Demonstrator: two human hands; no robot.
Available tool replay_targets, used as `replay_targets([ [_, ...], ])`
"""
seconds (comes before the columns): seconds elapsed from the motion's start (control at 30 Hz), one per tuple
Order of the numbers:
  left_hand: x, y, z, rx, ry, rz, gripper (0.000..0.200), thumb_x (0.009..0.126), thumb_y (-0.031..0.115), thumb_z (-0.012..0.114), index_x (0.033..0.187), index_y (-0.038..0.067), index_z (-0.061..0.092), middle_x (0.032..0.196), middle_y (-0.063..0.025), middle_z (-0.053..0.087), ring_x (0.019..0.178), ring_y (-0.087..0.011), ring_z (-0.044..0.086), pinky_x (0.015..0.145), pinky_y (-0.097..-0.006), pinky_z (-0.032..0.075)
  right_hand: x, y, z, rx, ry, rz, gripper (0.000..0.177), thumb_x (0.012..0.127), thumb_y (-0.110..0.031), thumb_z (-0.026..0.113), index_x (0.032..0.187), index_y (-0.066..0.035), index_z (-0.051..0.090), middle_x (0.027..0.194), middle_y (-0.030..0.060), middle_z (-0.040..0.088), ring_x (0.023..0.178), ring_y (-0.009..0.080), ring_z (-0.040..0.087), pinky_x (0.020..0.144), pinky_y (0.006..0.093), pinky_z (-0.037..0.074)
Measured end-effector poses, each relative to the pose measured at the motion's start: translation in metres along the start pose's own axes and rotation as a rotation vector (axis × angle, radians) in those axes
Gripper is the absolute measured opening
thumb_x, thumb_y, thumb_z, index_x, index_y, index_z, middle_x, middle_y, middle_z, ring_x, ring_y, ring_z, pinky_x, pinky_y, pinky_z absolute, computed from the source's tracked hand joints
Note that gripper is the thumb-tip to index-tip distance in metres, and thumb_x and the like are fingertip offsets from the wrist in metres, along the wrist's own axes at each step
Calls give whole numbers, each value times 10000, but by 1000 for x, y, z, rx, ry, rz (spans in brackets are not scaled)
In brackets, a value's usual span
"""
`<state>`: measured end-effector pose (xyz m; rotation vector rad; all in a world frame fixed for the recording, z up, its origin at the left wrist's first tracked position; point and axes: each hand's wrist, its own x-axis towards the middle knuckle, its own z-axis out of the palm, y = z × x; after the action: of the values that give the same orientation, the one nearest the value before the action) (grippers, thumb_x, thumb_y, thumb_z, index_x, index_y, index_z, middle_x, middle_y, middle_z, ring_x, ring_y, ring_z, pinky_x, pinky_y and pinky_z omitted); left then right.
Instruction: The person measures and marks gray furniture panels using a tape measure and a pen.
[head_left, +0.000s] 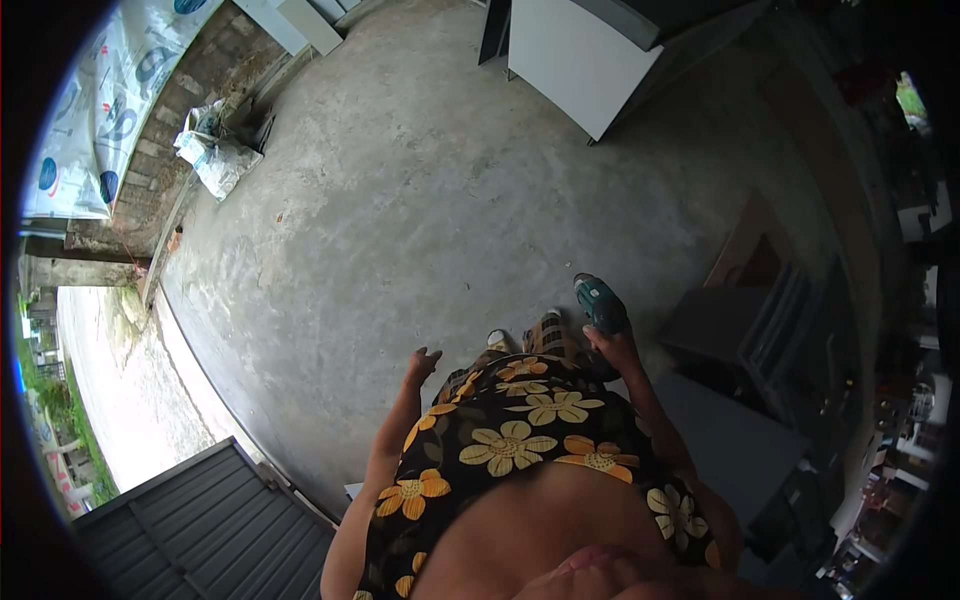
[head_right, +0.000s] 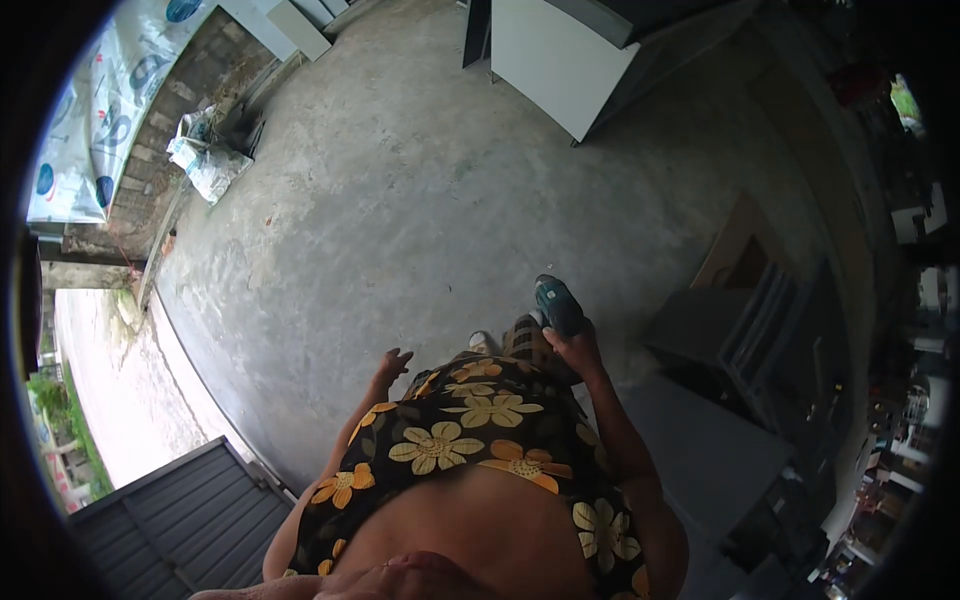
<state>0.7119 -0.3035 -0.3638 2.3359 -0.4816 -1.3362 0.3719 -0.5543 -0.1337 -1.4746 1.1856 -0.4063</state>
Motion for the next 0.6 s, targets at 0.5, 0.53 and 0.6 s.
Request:
replay_targets([
  [0.5,84,52,6,61,-102,-35,292,829,299,610,813,8,627,597,-58,554,489,-188,514,465,-361,414,239,-84,-51,-347,-84,-282,347,668,-140,730,945,-11,567,832,166,645,792,317,647,705,380,500],
  [0.53,80,83,-1,-106,-9,-161,319,831,313,611,788,-3,629,590,-43,538,483,-167,493,457,-352,402,252,-89,-54,-363,-94,-290,358,661,-138,731,952,-13,564,838,169,646,797,326,645,708,384,500],
  [0.6,81,127,-13,-331,109,-278,331,813,319,632,782,-11,638,575,-34,531,471,-163,482,448,-343,396,284,-95,-57,-354,-99,-315,375,652,-138,733,963,-18,561,841,166,648,807,330,646,713,387,500],
])
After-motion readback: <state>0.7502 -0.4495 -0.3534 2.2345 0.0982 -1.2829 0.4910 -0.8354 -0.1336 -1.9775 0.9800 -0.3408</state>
